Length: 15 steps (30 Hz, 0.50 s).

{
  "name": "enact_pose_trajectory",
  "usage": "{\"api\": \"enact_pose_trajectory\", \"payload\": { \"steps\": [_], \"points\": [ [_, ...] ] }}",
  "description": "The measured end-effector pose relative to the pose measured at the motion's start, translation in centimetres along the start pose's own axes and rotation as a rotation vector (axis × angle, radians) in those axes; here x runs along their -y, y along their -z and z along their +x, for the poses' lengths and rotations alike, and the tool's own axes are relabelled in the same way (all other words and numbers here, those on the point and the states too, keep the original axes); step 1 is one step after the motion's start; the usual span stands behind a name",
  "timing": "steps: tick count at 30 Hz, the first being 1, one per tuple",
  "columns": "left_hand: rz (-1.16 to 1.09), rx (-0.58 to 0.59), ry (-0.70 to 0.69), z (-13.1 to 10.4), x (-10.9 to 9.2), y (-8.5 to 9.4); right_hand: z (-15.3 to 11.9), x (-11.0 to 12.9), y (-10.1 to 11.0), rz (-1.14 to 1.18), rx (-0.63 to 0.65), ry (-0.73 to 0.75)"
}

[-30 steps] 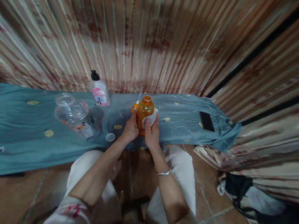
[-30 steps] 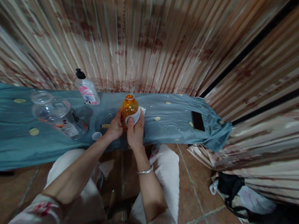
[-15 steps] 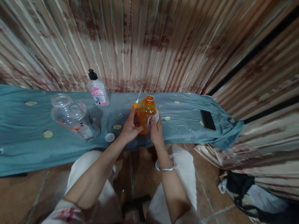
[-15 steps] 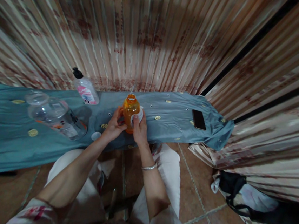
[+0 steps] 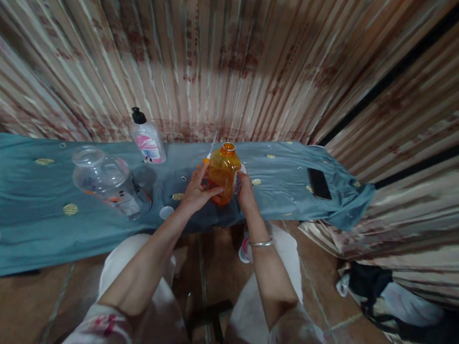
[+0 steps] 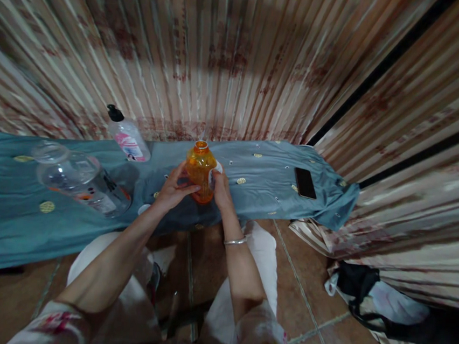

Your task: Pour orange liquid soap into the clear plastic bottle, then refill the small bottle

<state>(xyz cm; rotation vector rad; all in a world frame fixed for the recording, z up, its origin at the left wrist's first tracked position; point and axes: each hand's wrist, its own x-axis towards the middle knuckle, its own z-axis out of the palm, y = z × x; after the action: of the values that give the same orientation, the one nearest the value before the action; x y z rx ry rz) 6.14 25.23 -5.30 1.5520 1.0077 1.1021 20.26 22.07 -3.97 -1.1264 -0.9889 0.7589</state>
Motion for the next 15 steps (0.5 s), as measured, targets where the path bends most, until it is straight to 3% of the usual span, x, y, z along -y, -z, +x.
{"api": "enact_pose_trajectory", "payload": {
  "steps": [7, 15],
  "points": [
    [-0.227, 0.103, -0.056, 0.0, -0.4, -0.9, -1.0, 1.5, 0.0, -0.008, -0.014, -0.022],
    [-0.048, -0.019, -0.126, -0.3, 0.0, -1.1, -0.9, 2.5, -0.6, 0.046, -0.077, -0.068]
  ]
}}
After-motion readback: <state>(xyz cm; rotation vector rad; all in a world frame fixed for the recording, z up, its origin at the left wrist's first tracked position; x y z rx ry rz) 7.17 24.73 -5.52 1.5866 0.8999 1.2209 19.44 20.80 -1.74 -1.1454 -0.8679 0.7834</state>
